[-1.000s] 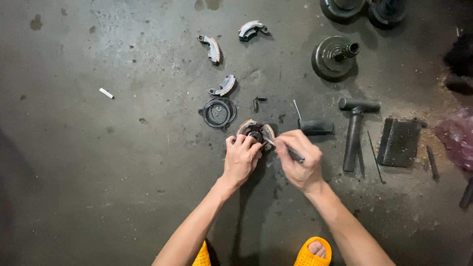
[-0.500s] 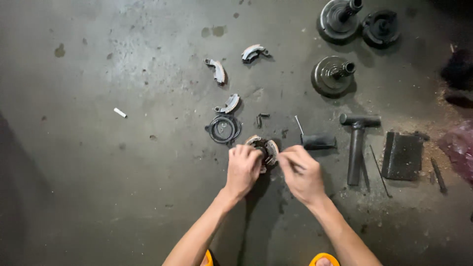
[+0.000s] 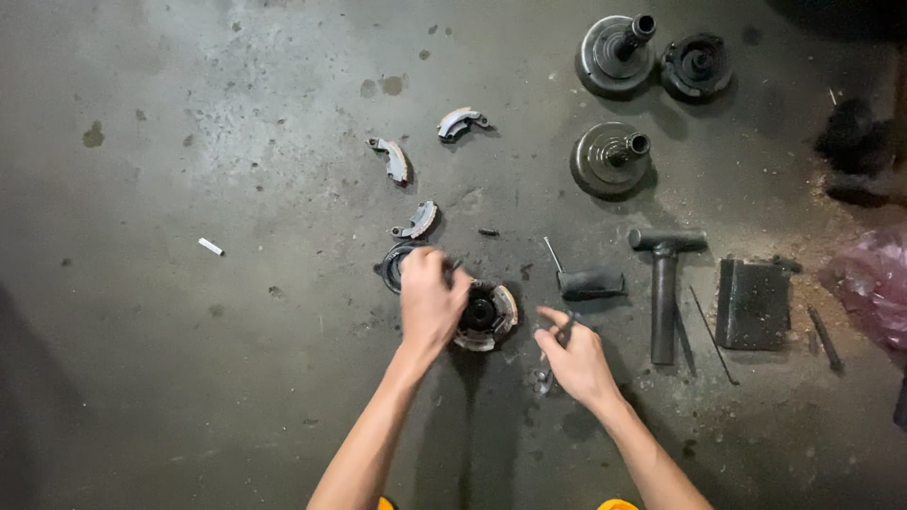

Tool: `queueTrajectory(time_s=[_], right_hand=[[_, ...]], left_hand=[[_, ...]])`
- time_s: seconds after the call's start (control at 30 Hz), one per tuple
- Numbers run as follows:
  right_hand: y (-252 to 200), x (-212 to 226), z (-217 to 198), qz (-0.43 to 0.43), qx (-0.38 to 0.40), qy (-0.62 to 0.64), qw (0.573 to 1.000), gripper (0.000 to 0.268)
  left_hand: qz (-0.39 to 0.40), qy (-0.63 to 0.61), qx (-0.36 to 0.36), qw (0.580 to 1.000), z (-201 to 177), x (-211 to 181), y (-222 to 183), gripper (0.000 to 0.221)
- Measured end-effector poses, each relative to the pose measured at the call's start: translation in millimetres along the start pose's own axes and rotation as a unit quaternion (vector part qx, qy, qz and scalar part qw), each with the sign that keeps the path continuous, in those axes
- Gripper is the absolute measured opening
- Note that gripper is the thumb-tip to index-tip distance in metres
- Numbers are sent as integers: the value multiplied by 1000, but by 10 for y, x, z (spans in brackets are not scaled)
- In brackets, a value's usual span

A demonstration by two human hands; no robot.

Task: Repairing a motorcycle clutch assembly by manipulating springs and small components with a tool

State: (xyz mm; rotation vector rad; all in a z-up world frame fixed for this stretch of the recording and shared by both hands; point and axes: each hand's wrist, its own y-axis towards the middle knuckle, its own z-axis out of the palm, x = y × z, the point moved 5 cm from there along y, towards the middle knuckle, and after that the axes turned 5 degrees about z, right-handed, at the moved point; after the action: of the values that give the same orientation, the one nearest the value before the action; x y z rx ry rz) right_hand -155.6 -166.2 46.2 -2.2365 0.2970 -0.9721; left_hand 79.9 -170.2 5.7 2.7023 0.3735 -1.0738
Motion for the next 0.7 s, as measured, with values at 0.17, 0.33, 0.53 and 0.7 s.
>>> queueTrajectory(time_s=[0.17,0.33,0.53,0.7], right_hand=[[436,-66,300,-13,56,15,998,54],[454,-255,426,-50,49,17,997,53],[-120,-752,582,2,37,26,999,52],[-109,-1031,737,47,84,136,986,32]], left_hand=[[-246,-165,38,954,-360,186,-1088,10],[-336,-342,72,874,-206,51,-1537,17],[-237,-267,39,933,-62,119,-837,13],[-29,-245,28,969,-203,-387,-577,15]])
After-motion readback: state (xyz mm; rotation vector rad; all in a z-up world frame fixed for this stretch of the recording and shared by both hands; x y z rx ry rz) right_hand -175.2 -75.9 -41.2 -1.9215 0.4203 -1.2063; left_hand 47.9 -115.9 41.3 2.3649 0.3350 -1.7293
